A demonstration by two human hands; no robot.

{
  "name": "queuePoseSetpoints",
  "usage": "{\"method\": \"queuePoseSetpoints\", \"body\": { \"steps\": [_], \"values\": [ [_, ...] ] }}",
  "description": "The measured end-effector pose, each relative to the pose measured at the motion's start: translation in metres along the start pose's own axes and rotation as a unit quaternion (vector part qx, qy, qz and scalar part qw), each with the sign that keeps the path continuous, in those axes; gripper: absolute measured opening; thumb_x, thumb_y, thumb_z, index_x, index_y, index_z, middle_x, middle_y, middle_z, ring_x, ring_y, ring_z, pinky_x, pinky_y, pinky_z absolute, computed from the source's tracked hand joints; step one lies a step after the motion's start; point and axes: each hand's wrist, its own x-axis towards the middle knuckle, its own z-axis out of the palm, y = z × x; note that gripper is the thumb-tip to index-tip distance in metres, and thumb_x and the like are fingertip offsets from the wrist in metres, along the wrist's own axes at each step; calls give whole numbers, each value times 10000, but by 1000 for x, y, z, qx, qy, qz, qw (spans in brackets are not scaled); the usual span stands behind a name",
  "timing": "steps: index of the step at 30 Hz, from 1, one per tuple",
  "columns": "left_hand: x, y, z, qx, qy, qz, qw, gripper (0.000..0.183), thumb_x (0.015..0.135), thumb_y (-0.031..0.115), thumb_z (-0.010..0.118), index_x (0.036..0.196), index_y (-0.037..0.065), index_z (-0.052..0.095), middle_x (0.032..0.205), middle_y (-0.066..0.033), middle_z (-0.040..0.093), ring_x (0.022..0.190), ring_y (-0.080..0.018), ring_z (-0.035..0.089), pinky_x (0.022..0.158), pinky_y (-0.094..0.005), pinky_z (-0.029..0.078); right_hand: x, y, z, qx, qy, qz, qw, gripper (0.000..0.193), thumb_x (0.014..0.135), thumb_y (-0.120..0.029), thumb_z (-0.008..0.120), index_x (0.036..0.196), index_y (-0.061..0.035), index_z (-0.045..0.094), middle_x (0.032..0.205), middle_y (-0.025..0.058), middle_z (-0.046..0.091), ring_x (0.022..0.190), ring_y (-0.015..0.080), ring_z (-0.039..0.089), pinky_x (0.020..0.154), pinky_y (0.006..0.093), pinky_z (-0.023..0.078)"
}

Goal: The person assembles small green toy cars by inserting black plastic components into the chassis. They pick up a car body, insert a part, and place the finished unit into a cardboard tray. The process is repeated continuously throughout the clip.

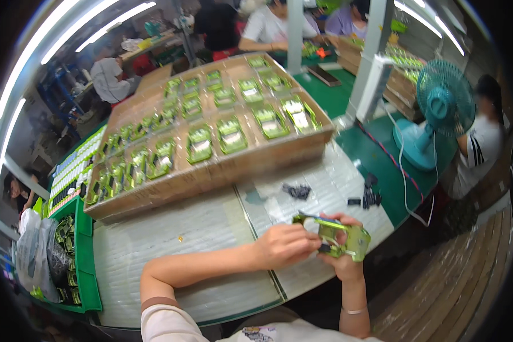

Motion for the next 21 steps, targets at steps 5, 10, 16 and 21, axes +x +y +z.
{"method": "queuePoseSetpoints", "body": {
  "steps": [5, 10, 16, 21],
  "values": [
    [-1, -5, 4, 54, -23, 69, 996, 203, 669, 38, 640, 861, -20, 607, 824, -133, 633, 665, -219, 610, 535, -286, 496, -2, 7, -3, -2, -17, -28, 999, 642, 632, 68, 729, 1148, -72, 373, 1184, 159, 425, 1181, 337, 440, 972, 410, 389],
    [-1, -5, 11, 100, -20, 120, 988, 251, 633, 102, 607, 868, 15, 609, 888, -88, 617, 697, -164, 590, 548, -254, 471, 3, 2, -3, -6, -39, -85, 996, 594, 643, 40, 734, 1132, -64, 413, 1168, 173, 468, 1156, 327, 466, 951, 398, 414],
    [-3, -7, 11, 83, -23, 103, 991, 282, 606, 107, 612, 879, 43, 621, 881, -69, 615, 706, -159, 582, 552, -249, 470, 3, 6, -4, -31, -37, -98, 994, 557, 640, 10, 743, 1105, -72, 448, 1155, 168, 495, 1124, 316, 494, 927, 383, 438],
    [-6, -2, 9, 20, -41, 5, 999, 270, 604, 65, 665, 873, 48, 642, 834, -90, 634, 710, -213, 602, 572, -291, 489, 5, 5, -3, -81, -44, -99, 991, 526, 635, -9, 752, 1080, -83, 482, 1147, 162, 521, 1077, 283, 525, 889, 350, 459]
  ]
}}
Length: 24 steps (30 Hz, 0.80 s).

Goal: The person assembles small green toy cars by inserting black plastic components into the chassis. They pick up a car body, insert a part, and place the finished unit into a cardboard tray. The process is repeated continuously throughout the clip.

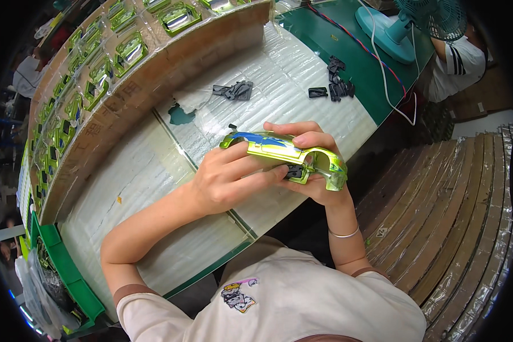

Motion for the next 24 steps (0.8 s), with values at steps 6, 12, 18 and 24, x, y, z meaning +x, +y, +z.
{"method": "queuePoseSetpoints", "body": {
  "steps": [6, 12, 18, 24],
  "values": [
    [3, 6, -2, -34, 5, -53, 998, 286, 589, 46, 660, 874, 27, 645, 843, -87, 633, 709, -219, 602, 590, -307, 498, 0, -3, -2, 3, -2, 10, 1000, 523, 621, -28, 762, 1070, -85, 499, 1135, 151, 541, 1072, 265, 515, 890, 345, 445],
    [4, 12, -2, -34, 15, -87, 996, 279, 588, 43, 666, 866, 36, 644, 832, -74, 627, 710, -204, 601, 588, -303, 494, 0, -3, -7, -19, -44, 26, 998, 550, 630, -90, 778, 1065, -108, 441, 1123, 172, 518, 1076, 331, 514, 898, 399, 458],
    [3, 12, 0, -33, 29, -92, 995, 255, 592, 47, 695, 841, 46, 637, 819, -69, 627, 698, -200, 603, 575, -297, 485, -2, -3, -3, 9, -21, 30, 999, 539, 622, -87, 778, 1068, -99, 476, 1126, 161, 536, 1059, 288, 511, 894, 366, 443],
    [4, 12, -1, -29, 41, -78, 996, 263, 587, 32, 698, 841, 35, 634, 836, -79, 630, 708, -208, 610, 585, -294, 489, -2, -1, 0, 38, 6, 37, 999, 541, 604, -76, 783, 1068, -90, 506, 1125, 148, 557, 1039, 240, 510, 885, 331, 430]
  ]
}}
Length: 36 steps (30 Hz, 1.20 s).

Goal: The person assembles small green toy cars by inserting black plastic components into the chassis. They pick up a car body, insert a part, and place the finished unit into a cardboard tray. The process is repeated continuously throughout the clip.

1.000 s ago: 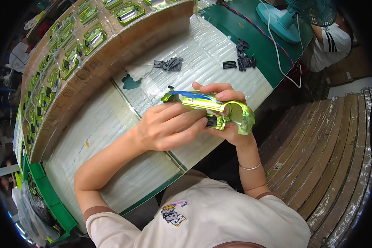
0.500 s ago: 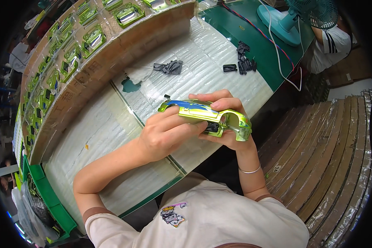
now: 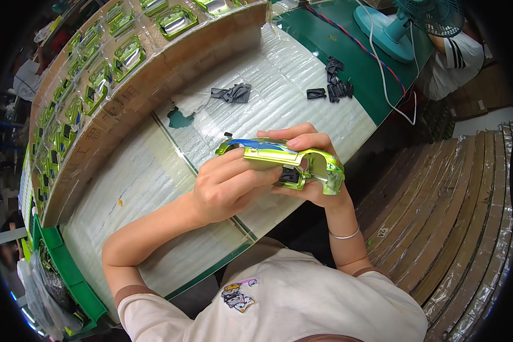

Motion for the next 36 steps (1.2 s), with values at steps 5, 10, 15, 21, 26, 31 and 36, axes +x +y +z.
{"method": "queuePoseSetpoints", "body": {
  "steps": [5, 10, 15, 21, 26, 31, 36],
  "values": [
    [-2, -1, 2, -6, 10, 9, 1000, 265, 581, 36, 704, 836, 25, 636, 841, -88, 629, 716, -215, 613, 589, -291, 491, 3, -4, -9, -67, -74, 10, 995, 609, 623, -70, 786, 1087, -120, 395, 1142, 188, 484, 1089, 369, 511, 903, 431, 468],
    [-3, -3, 3, -10, -7, 22, 1000, 286, 590, 43, 694, 870, 16, 643, 856, -95, 628, 724, -217, 612, 594, -295, 495, 0, 0, 1, 3, 2, -2, 1000, 562, 590, -52, 787, 1071, -88, 499, 1112, 147, 552, 1038, 248, 518, 875, 334, 447],
    [1, -4, -2, -18, -45, 31, 998, 301, 595, 49, 669, 890, 0, 638, 880, -104, 625, 762, -232, 607, 622, -312, 503, 0, 1, 0, 7, -3, -5, 1000, 564, 586, -37, 784, 1070, -88, 498, 1112, 141, 545, 1050, 253, 518, 883, 339, 450],
    [1, -7, -4, -21, -79, 52, 995, 284, 594, 45, 640, 875, 6, 619, 897, -92, 624, 786, -245, 598, 646, -319, 504, 0, 1, -1, -4, -8, -3, 1000, 558, 589, -38, 783, 1066, -89, 499, 1103, 138, 537, 1057, 255, 521, 883, 340, 457],
    [3, -9, -6, -40, -104, 49, 993, 278, 596, 26, 633, 872, 31, 609, 936, -64, 618, 815, -244, 592, 661, -319, 502, 0, 2, 0, -21, -5, -14, 1000, 542, 597, -59, 787, 1057, -89, 501, 1089, 134, 539, 1045, 256, 529, 871, 338, 464],
    [7, -7, -11, -61, -138, 30, 988, 264, 600, -3, 622, 858, 45, 601, 949, -49, 610, 838, -241, 586, 674, -325, 499, -1, 2, 0, -31, 1, -13, 999, 541, 599, -76, 792, 1053, -88, 499, 1080, 134, 540, 1026, 254, 541, 862, 333, 468],
    [2, -8, -4, -51, -103, 41, 993, 229, 610, 13, 662, 823, 53, 587, 915, -56, 635, 806, -230, 600, 676, -317, 494, -1, 2, 2, -15, 7, -7, 1000, 551, 599, -75, 791, 1058, -85, 488, 1068, 129, 541, 1025, 249, 540, 858, 331, 468]
  ]
}}
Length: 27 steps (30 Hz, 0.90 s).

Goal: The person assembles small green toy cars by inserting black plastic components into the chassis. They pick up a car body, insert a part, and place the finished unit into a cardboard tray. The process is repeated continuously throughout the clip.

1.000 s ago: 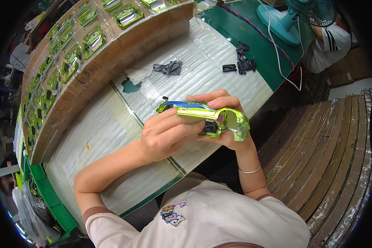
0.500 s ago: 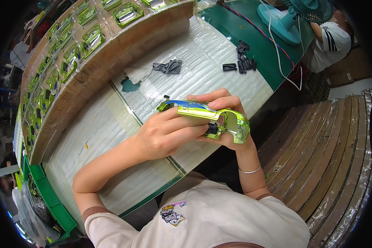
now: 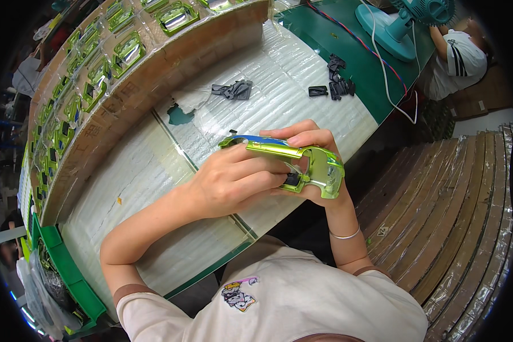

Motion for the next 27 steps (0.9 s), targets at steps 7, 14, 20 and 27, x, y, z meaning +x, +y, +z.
{"method": "queuePoseSetpoints", "body": {
  "steps": [7, 14, 20, 27],
  "values": [
    [3, 6, 5, 21, 50, -18, 998, 239, 607, 51, 699, 834, 55, 623, 808, -54, 645, 740, -213, 607, 633, -301, 490, -1, 0, -1, 4, 0, 6, 1000, 574, 591, -91, 799, 1063, -75, 473, 1084, 139, 533, 1057, 241, 519, 864, 321, 465],
    [1, 9, 6, 4, 49, -40, 998, 291, 590, 24, 696, 875, 61, 656, 784, -44, 640, 729, -200, 594, 637, -299, 478, -4, 0, 0, 32, 0, 15, 999, 593, 592, -81, 803, 1070, -72, 453, 1103, 163, 541, 1050, 236, 528, 862, 322, 464],
    [1, 9, 5, -9, 41, -39, 998, 300, 573, -3, 693, 864, 59, 658, 779, -39, 640, 711, -194, 587, 631, -293, 472, -6, 0, -1, 30, 6, 16, 999, 629, 577, -82, 817, 1081, -74, 442, 1109, 161, 541, 1046, 236, 528, 870, 325, 456],
    [8, 9, -4, -358, 70, -274, 890, 361, 645, -23, 697, 973, 49, 568, 775, -65, 639, 719, -170, 598, 646, -266, 461, 6, 0, 4, 137, 41, 62, 988, 880, 576, -351, 833, 1236, -59, 330, 1215, 140, 434, 1143, 254, 455, 932, 371, 416]
  ]
}}
